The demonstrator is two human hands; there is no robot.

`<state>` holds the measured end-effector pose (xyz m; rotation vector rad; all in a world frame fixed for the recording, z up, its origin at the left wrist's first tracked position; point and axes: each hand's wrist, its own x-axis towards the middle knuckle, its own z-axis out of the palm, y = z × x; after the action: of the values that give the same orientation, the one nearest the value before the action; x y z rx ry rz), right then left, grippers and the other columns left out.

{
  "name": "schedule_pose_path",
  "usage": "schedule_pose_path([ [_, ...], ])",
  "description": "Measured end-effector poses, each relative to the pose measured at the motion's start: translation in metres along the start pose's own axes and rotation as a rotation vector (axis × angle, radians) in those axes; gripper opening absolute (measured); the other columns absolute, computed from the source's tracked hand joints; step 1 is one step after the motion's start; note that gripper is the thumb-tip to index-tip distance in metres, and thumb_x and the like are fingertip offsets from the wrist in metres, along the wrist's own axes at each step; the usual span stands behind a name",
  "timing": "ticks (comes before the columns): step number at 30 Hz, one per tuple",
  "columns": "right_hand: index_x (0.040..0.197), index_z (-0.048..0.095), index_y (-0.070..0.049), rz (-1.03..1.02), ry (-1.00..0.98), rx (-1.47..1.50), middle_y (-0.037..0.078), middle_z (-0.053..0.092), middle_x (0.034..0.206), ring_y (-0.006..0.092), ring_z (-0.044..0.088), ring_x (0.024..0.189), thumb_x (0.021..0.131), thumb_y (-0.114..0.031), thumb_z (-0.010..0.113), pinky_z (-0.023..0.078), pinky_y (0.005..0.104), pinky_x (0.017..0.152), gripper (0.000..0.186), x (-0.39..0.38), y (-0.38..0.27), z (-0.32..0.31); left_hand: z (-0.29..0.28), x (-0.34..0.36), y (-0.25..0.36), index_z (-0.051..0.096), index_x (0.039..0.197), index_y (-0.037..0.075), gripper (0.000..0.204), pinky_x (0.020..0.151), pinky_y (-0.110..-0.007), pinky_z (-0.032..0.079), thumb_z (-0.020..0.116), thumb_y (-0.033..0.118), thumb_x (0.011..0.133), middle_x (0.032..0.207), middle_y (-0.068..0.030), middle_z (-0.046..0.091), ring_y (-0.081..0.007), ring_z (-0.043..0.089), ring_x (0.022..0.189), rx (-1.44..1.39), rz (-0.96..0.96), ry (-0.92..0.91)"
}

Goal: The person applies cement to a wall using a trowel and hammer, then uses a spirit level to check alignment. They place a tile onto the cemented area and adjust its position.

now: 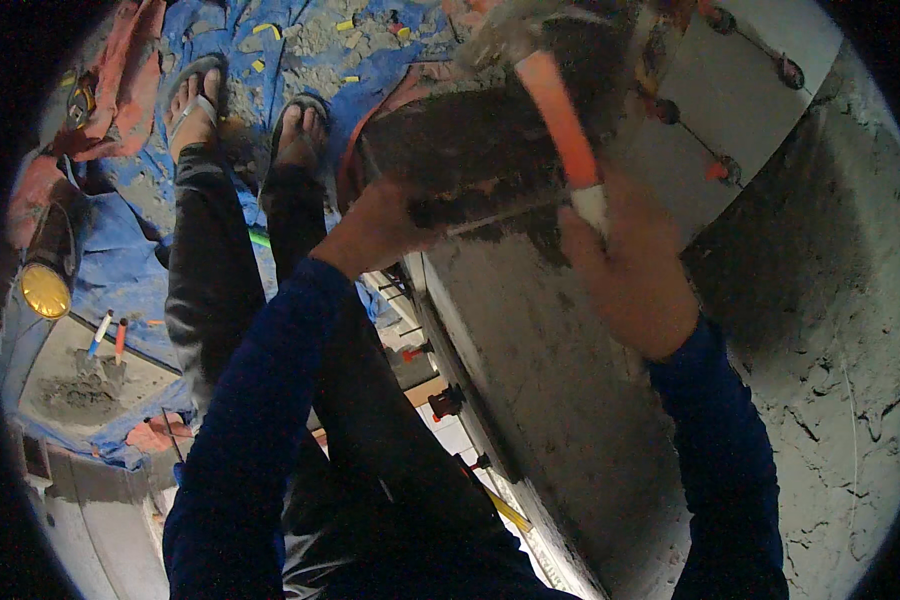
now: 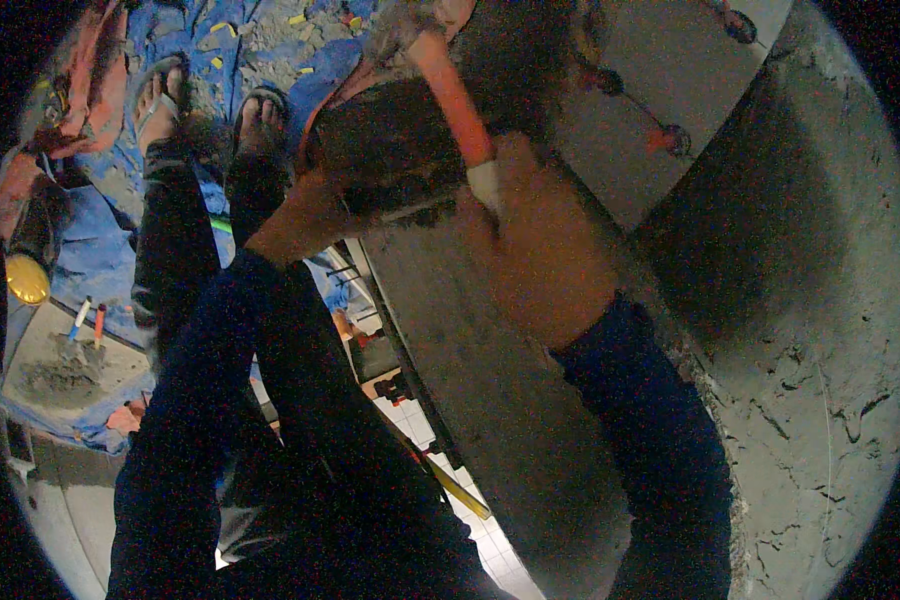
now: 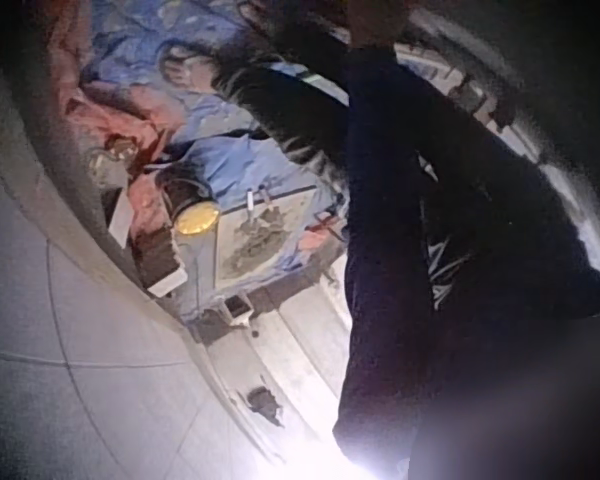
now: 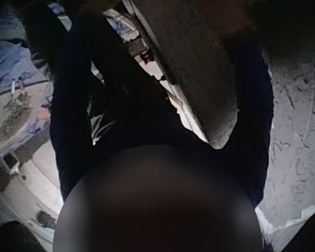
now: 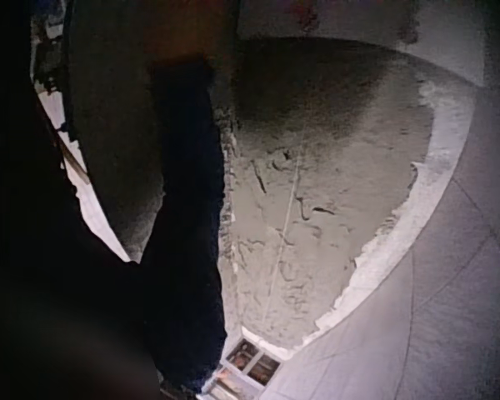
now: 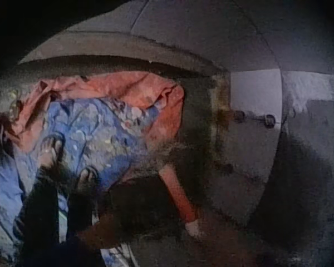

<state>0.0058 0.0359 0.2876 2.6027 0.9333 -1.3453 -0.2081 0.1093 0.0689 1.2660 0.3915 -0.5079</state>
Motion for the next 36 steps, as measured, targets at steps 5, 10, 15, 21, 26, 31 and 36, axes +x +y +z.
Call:
schedule_pose_path([
  [5, 0.125, 0.055, 0.003, 0.110, -0.249, -0.086, 0.024, 0.068, 0.088, 0.0416, 0.070, 0.081, 0.096, -0.018, 0.065, 0.051, 0.0503, 0.070, 0.037, -0.001, 0.000, -0.003, -0.005, 0.000, 0.008, 0.073, 0.119, 0.001, 0.048, 0.094, -0.046, 0.055, 0.081, 0.026, 0.079, 0.103, -0.0263, 0.072, -0.0410, 0.070, 0.102, 0.100, -0.027, -0.036],
  [10, 0.127, 0.051, 0.007, 0.279, 0.037, 0.028, 0.032, 0.067, 0.097, 0.0504, 0.068, 0.088, 0.097, -0.026, 0.065, 0.054, 0.0576, 0.076, 0.047, -0.009, -0.033, -0.039, -0.009, 0.000, 0.014, 0.074, 0.117, 0.000, 0.049, 0.093, -0.046, 0.055, 0.082, 0.030, 0.078, 0.099, -0.0257, 0.073, -0.0418, 0.071, 0.101, 0.130, -0.078, -0.062],
  [15, 0.133, 0.052, 0.004, 0.255, 0.205, -0.495, 0.028, 0.068, 0.098, 0.0464, 0.068, 0.095, 0.095, -0.020, 0.065, 0.054, 0.0519, 0.083, 0.048, 0.004, -0.052, -0.025, -0.009, -0.001, 0.014, 0.074, 0.115, -0.001, 0.049, 0.093, -0.046, 0.055, 0.082, 0.030, 0.078, 0.099, -0.0258, 0.073, -0.0418, 0.070, 0.102, 0.152, -0.017, -0.014],
  [21, 0.140, 0.048, 0.005, 0.256, -0.360, -0.360, 0.031, 0.066, 0.112, 0.0466, 0.064, 0.109, 0.093, -0.019, 0.066, 0.051, 0.0507, 0.095, 0.057, 0.010, -0.034, -0.063, -0.007, 0.006, 0.009, 0.075, 0.117, 0.003, 0.047, 0.093, -0.045, 0.055, 0.082, 0.030, 0.079, 0.112, -0.0261, 0.072, -0.0406, 0.070, 0.106, 0.243, -0.021, -0.087],
  [26, 0.138, 0.050, 0.004, -0.023, -0.225, -0.067, 0.030, 0.066, 0.112, 0.0435, 0.064, 0.112, 0.094, -0.021, 0.067, 0.052, 0.0510, 0.094, 0.053, 0.009, -0.021, -0.036, -0.002, 0.000, -0.014, 0.072, 0.123, 0.003, 0.053, 0.095, -0.042, 0.054, 0.082, 0.033, 0.081, 0.120, -0.0237, 0.072, -0.0353, 0.070, 0.111, 0.015, -0.010, -0.090],
  [31, 0.129, 0.058, 0.006, -0.104, -0.348, 0.157, 0.027, 0.071, 0.107, 0.0390, 0.070, 0.103, 0.091, -0.025, 0.063, 0.056, 0.0501, 0.088, 0.049, 0.118, -0.051, 0.081, -0.040, -0.031, -0.026, 0.066, 0.128, 0.001, 0.039, 0.094, -0.039, 0.054, 0.065, 0.027, 0.099, 0.117, -0.0179, 0.072, -0.0249, 0.069, 0.109, -0.561, -0.184, 0.117],
  [36, 0.138, 0.051, 0.008, 0.392, 0.043, 0.539, 0.025, 0.073, 0.112, 0.0364, 0.075, 0.098, 0.091, -0.030, 0.059, 0.059, 0.0487, 0.086, 0.061, 0.157, -0.137, 0.191, -0.109, -0.083, 0.064, 0.065, 0.127, -0.002, 0.029, 0.095, -0.036, 0.052, 0.053, 0.011, 0.104, 0.121, -0.0132, 0.069, -0.0223, 0.067, 0.111, 0.114, -0.251, 0.418],
])
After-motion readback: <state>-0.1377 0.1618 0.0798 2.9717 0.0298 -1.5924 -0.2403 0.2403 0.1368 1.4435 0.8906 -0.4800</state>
